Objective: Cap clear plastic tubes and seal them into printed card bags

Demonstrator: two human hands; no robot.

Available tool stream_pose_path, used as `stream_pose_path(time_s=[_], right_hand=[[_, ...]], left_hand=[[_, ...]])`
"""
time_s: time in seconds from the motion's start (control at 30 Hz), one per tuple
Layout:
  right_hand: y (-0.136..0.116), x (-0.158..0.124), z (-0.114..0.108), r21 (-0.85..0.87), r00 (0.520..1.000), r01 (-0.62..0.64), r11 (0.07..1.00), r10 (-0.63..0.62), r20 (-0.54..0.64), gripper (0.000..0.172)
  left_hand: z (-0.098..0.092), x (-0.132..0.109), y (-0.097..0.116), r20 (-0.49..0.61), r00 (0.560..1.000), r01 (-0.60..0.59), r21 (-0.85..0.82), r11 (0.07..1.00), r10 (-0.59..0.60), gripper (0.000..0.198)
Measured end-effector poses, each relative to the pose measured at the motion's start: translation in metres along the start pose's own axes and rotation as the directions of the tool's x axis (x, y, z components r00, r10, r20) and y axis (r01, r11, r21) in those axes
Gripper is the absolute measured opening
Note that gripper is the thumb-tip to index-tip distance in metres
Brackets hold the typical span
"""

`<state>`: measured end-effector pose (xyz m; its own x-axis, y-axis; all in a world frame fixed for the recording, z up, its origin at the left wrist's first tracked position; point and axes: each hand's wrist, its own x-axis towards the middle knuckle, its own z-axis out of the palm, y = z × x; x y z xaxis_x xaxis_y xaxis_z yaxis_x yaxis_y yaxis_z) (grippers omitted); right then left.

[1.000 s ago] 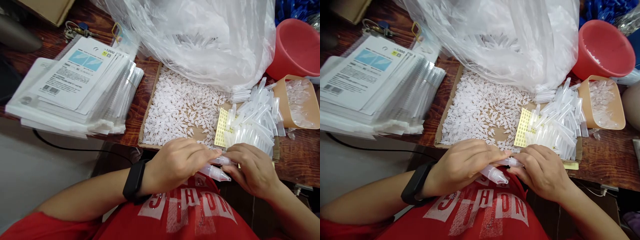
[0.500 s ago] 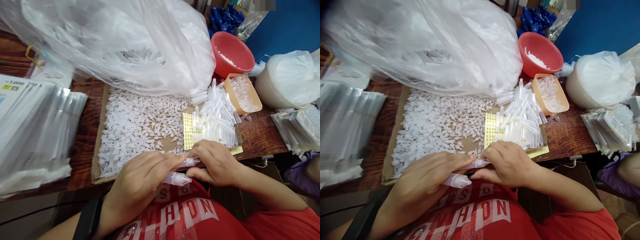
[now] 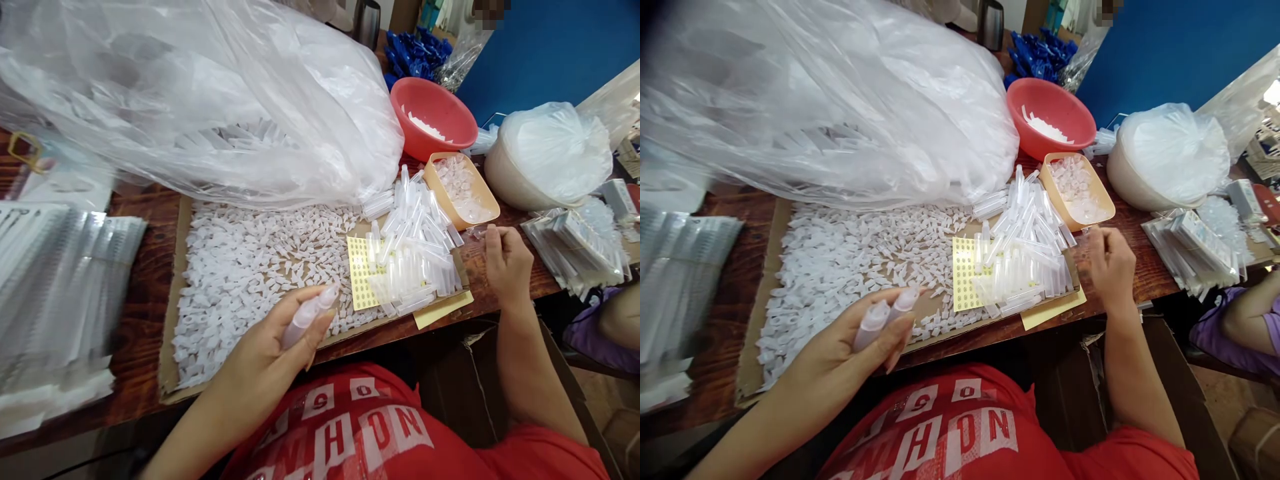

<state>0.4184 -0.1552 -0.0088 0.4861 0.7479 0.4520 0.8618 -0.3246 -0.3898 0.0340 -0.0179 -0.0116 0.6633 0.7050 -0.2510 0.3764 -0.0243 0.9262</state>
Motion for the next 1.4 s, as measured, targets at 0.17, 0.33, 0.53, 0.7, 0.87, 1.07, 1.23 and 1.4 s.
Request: stream_pose_path(time_s=[0.17,0.33,0.53,0.7,0.87,1.07,1.23,1.4], right_hand=[[0.097,0.009,0.026,-0.158,0.985,-0.169,0.973,0.171,-0.005,0.045],[0.126,0.009,0.04,-0.184,0.981,-0.191,0.964,0.195,0.005,0.038],[0.111,0.006,0.022,-0.161,0.981,-0.181,0.97,0.167,-0.096,0.048],[0.084,0.042,0.004,-0.11,0.977,-0.145,0.983,0.124,-0.176,0.052],[0.0,0.043,0.014,0.062,0.984,-0.058,0.996,0.068,-0.167,0.054],[-0.154,-0.065,0.043,0.677,0.939,-0.074,0.732,-0.176,0.294,0.023],[-0.213,-0.1,0.078,0.833,0.925,-0.316,0.455,-0.047,0.376,0.029],[-0.221,-0.095,0.08,0.756,0.798,-0.602,0.256,0.203,0.567,0.039]], left_hand=[[0.003,0.004,0.009,0.134,0.977,0.198,-0.303,0.932,-0.165,0.048],[0.007,0.004,0.008,0.176,0.971,0.217,-0.344,0.914,-0.165,0.043],[0.008,0.005,0.0,0.193,0.969,0.213,-0.336,0.917,-0.154,0.04],[0.018,0.008,0.015,0.212,0.968,0.232,-0.564,0.793,-0.133,0.035],[0.027,0.011,0.03,0.075,0.994,0.105,-0.824,0.556,-0.077,0.04],[0.038,0.014,0.031,-0.242,0.966,-0.18,-0.88,0.439,-0.088,0.041],[0.052,0.008,0.029,-0.36,0.933,-0.309,-0.78,0.544,0.015,0.045],[0.016,-0.015,0.019,-0.515,0.818,-0.474,-0.35,0.808,0.256,0.044]])
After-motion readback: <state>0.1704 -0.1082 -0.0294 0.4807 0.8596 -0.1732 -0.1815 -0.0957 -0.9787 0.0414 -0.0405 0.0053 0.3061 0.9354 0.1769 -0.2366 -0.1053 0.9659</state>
